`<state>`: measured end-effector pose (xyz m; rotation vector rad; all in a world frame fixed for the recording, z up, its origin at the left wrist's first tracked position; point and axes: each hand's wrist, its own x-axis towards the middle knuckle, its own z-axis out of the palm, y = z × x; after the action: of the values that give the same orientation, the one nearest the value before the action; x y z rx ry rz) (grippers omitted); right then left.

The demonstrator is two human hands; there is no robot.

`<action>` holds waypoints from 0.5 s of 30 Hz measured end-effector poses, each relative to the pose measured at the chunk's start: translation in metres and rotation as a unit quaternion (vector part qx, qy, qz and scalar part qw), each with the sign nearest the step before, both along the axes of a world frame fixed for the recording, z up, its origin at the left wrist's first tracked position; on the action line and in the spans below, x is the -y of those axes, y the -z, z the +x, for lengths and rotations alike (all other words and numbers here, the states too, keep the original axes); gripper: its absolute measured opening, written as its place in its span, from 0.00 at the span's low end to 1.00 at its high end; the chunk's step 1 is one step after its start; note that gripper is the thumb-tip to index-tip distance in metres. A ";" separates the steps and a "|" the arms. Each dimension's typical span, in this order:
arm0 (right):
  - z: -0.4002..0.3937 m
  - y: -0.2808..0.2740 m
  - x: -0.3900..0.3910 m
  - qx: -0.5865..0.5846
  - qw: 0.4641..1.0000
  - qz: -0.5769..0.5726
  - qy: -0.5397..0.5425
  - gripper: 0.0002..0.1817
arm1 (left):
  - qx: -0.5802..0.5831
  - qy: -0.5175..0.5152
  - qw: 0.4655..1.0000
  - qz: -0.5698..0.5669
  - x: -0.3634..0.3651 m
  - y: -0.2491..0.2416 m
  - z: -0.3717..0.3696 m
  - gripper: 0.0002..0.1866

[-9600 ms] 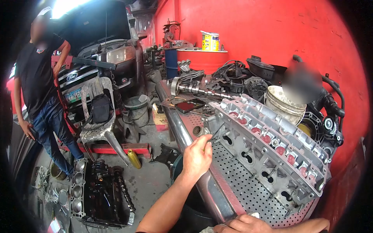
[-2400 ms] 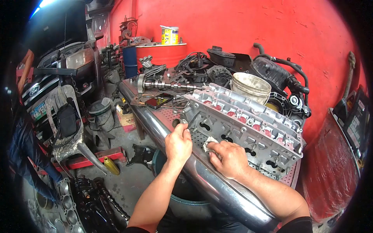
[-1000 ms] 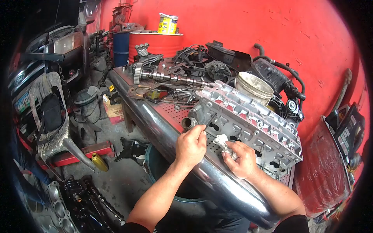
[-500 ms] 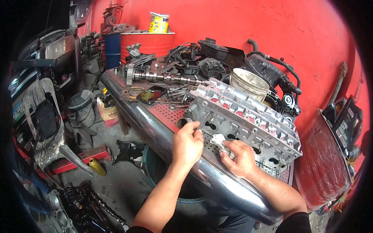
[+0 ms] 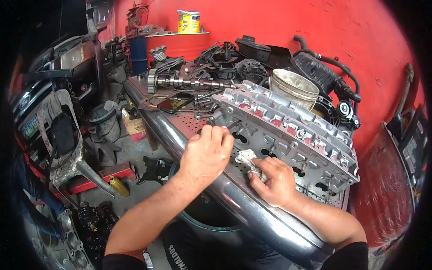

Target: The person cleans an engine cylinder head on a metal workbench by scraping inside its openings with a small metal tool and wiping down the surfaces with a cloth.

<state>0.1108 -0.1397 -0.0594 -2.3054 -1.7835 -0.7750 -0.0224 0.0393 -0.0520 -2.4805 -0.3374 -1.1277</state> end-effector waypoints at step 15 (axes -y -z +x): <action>0.002 -0.003 0.000 0.053 0.998 0.000 -0.021 0.23 | -0.072 0.091 0.993 0.023 -0.042 -0.045 -0.003 0.15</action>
<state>0.1128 -0.1400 -0.0563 -2.2601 -1.8681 -0.9054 -0.0256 0.0818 -0.0070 -2.5737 -0.0448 -1.0049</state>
